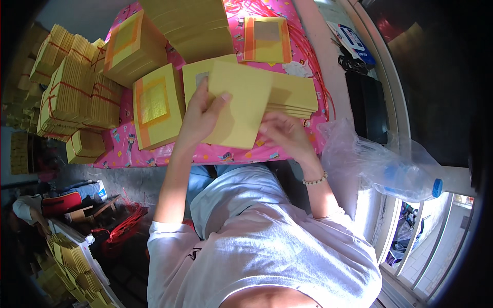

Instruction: The person folds yellow paper sheets with a central transparent window into small packets by hand. They repeatedly pick up a sheet, fold it in half, and place the finished packet onto a growing stack on the table.

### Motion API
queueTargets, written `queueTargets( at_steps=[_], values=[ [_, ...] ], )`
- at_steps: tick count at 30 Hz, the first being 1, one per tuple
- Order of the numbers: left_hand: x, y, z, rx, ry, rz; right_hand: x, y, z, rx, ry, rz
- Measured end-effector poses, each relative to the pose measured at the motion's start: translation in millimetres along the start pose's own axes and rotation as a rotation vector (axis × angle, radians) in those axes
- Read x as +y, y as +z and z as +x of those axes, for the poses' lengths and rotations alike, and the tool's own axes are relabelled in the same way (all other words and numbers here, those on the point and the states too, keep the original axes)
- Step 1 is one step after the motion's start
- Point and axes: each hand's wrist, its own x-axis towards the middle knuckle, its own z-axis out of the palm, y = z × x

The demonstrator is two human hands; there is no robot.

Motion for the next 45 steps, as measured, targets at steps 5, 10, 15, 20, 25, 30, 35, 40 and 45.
queueTargets(
  at_steps=[5, 10, 15, 20, 25, 30, 35, 40, 45],
  values=[
    [3, -2, 8, -0.249, -0.094, 0.221, -18, -19, 5, 0.083, -0.019, 0.076],
    [8, 2, 28, -0.412, -0.173, 0.238, -32, -25, 0, 0.11, 0.027, 0.061],
    [13, 4, 67, -0.581, -0.19, 0.423, -28, -46, 3, 0.253, -0.126, 0.119],
    [6, 2, 102, -0.388, -0.313, 0.184, -26, -65, 12, 0.56, -0.211, 0.114],
    [-44, 32, 128, -0.212, -0.328, 0.196, 2, -82, 19, 0.629, -0.226, -0.175],
    [-91, 41, 132, -0.154, -0.238, 0.538, 13, -81, 18, 0.729, -0.201, -0.718],
    [-102, 49, 118, -0.118, -0.203, 0.793, 27, -81, 17, 0.802, -0.27, -1.051],
    [-90, 54, 111, -0.098, -0.201, 0.81, -4, -52, 13, 0.925, -0.348, -1.23],
    [-88, 53, 107, -0.121, -0.142, 0.884, -4, -45, 33, 0.67, -0.464, -1.23]
  ],
)
